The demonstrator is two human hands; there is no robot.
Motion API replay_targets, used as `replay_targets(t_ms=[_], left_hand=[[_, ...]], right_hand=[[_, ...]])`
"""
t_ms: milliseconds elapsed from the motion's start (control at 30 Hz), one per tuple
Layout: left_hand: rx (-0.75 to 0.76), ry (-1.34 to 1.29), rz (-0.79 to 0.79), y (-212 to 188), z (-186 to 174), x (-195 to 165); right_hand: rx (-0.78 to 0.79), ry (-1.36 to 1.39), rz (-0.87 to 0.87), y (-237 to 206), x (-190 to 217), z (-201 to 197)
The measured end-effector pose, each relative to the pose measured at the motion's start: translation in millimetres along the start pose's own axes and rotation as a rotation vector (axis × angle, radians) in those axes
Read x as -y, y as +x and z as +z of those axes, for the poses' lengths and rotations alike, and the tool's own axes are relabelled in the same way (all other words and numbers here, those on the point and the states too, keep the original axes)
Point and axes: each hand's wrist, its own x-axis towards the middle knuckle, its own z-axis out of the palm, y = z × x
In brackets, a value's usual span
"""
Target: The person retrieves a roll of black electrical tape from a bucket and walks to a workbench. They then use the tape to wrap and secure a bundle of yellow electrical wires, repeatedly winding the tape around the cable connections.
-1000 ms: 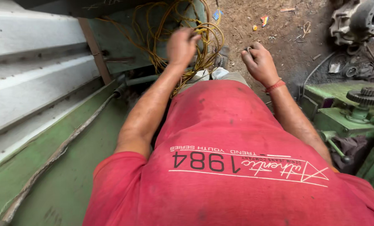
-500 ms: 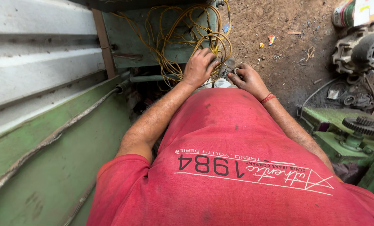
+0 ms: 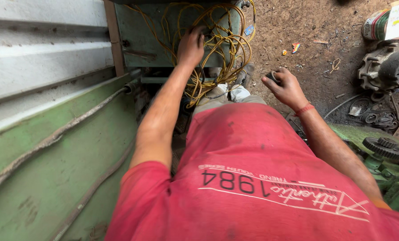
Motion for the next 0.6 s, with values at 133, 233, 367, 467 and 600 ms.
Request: replay_targets(t_ms=[133, 233, 367, 467, 600], left_hand=[[-0.022, 0.321, 0.156, 42.3, 7.5, 8.9], [0.224, 0.409, 0.060, 52.0, 3.6, 9.0], [0.094, 0.249, 0.305, 45.6, -24.7, -5.4], [0.100, 0.150, 0.417, 21.2, -46.3, -22.5], [0.106, 0.152, 0.454, 5.5, -61.1, -39.4]], right_hand=[[-0.032, 0.139, 0.076, -14.4, 8.5, -4.9], [-0.045, 0.237, 0.123, -24.6, 21.5, -5.5], [-0.081, 0.395, 0.098, -30.4, 43.2, -4.8], [-0.096, 0.502, -0.013, -23.3, 61.5, -2.9], [-0.071, 0.324, -0.076, 10.8, 85.3, 11.8]])
